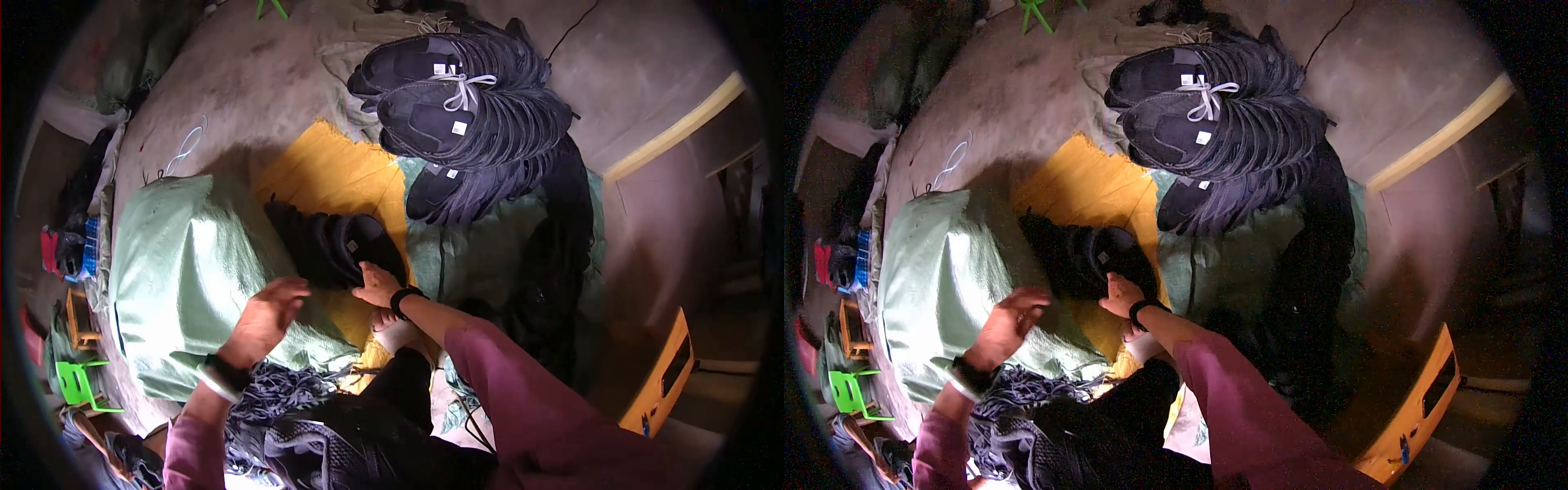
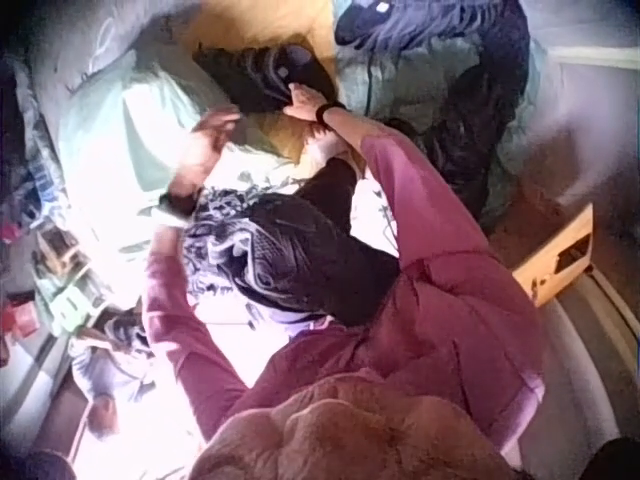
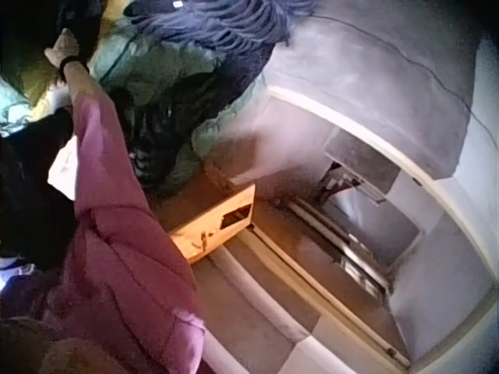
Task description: Lacing black athletic shoes in a workshop environment.
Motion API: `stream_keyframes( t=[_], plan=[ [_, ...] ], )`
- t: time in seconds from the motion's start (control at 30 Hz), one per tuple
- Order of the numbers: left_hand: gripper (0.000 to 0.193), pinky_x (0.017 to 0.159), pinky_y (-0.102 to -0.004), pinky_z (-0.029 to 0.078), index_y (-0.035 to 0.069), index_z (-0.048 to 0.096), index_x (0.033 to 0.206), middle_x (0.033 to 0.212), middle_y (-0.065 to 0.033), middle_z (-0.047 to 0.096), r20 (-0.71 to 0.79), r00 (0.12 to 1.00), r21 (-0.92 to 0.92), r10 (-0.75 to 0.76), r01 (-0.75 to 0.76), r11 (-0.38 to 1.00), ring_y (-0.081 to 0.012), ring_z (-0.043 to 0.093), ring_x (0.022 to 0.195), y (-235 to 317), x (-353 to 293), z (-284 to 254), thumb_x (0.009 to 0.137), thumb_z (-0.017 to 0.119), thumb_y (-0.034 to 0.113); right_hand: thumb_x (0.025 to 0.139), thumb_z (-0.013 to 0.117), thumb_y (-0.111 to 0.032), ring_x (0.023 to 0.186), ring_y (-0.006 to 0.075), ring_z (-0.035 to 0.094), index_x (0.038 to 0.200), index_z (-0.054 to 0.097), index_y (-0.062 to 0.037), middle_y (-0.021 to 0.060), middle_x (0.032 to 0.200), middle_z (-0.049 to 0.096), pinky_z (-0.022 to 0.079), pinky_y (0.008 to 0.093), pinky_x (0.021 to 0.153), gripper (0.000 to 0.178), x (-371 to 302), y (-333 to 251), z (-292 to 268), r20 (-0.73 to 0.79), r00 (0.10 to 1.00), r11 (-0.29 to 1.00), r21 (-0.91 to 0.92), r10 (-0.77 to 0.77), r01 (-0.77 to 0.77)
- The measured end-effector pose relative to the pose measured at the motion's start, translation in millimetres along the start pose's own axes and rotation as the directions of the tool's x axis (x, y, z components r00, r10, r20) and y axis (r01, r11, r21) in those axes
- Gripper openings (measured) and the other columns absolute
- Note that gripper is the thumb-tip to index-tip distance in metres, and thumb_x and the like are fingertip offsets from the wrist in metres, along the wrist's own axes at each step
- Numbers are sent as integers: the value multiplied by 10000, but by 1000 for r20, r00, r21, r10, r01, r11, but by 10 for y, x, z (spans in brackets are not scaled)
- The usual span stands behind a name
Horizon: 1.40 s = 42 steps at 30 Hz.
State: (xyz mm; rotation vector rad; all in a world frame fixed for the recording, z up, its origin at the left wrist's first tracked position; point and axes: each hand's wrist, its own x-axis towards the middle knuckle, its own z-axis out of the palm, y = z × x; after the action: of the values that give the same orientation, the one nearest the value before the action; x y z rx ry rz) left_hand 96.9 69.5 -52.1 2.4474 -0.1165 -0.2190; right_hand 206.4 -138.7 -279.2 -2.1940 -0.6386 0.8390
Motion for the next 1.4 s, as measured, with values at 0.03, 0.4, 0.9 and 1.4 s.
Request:
stream_keyframes(
  t=[0.03, 0.4, 0.9, 1.4],
  plan=[
    [188, 1027, -427, 516, 53, 698, 1132, 1274, -152, 664, 91, 989, 170, 117, -131, 977, -343, 627, 1189, -83, 138, 81, 957, 629, 68, 880, 685, -395, 1364, 391, 495, 1511, 351, 34, 266, 1490, 476, 408, 412, 1150, 834, 13, -8, 0, 35, 999, 999, -34, 36, -35],
    [339, 823, -453, 551, 124, 766, 1096, 1134, -116, 733, 403, 713, 860, -574, -79, 504, -269, 695, 1094, -1061, 586, 927, 967, 558, 358, 860, 726, -307, 1211, 415, 594, 1294, 512, 0, 256, 1292, 607, 498, 493, 1027, 573, 145, 16, 384, -120, 992, 1000, -8, -24, 23],
    [916, 1191, -431, 338, -109, 282, 1511, 1497, -321, 455, 66, 660, -293, -748, 730, 618, -429, 437, 1415, -3055, 573, 1402, 832, 752, 288, 857, 662, -239, 1204, 409, 590, 1308, 506, 38, 265, 1270, 616, 476, 479, 1034, 551, 217, 52, 379, 4, 999, 999, -21, 32, -32],
    [575, 997, -448, 511, -78, 613, 1165, 1168, -293, 677, 134, 840, -10, -526, 532, 847, -420, 650, 1144, -2698, 326, 1672, 658, 727, 170, 866, 583, -137, 1082, 366, 661, 1177, 589, -59, 191, 1115, 701, 494, 519, 925, 320, 512, -99, 416, -89, 996, 974, -225, -11, -10]
  ],
)
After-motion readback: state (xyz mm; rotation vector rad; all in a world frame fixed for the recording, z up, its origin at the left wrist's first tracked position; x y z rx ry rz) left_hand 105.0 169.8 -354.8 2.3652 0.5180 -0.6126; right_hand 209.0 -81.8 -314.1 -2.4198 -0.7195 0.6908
